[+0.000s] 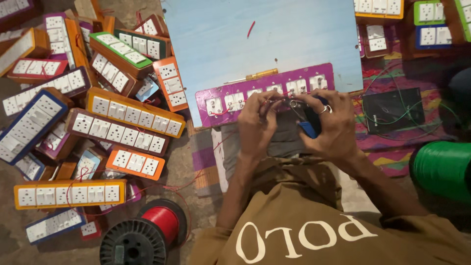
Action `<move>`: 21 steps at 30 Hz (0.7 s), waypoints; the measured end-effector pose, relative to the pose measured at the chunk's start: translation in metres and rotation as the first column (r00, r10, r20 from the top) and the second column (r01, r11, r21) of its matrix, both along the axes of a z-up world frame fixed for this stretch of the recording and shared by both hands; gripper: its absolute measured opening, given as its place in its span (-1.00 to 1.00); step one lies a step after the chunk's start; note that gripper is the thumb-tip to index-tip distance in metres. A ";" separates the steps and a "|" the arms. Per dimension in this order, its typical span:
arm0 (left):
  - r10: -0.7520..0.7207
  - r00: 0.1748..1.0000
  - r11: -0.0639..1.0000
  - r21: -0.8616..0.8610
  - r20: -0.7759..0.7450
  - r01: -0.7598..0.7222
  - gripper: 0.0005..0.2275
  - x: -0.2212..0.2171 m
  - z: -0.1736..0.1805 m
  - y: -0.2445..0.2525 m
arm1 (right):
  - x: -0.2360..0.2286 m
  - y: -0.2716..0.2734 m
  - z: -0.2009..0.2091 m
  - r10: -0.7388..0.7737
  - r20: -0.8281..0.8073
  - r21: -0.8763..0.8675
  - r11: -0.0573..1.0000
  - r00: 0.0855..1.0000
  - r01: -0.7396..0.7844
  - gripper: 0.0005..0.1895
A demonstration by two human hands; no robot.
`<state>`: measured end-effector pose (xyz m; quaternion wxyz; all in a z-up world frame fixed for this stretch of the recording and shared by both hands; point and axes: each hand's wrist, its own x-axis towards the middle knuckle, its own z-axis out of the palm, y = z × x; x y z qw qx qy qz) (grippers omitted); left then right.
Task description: The person assembles a purple electrical switchboard by connecting red wires between multiple switch modules. They use pliers to strip wire ends and a screwdriver to secure connections, working on the board placed on their lap.
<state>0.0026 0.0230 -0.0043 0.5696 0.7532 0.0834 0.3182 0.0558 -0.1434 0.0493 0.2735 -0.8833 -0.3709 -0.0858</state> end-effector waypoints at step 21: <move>0.062 0.997 0.995 0.083 -0.036 -0.059 -0.56 0.017 -0.039 -0.021 | 0.018 -0.019 -0.014 0.016 -0.436 0.212 0.974 0.900 0.085 -0.61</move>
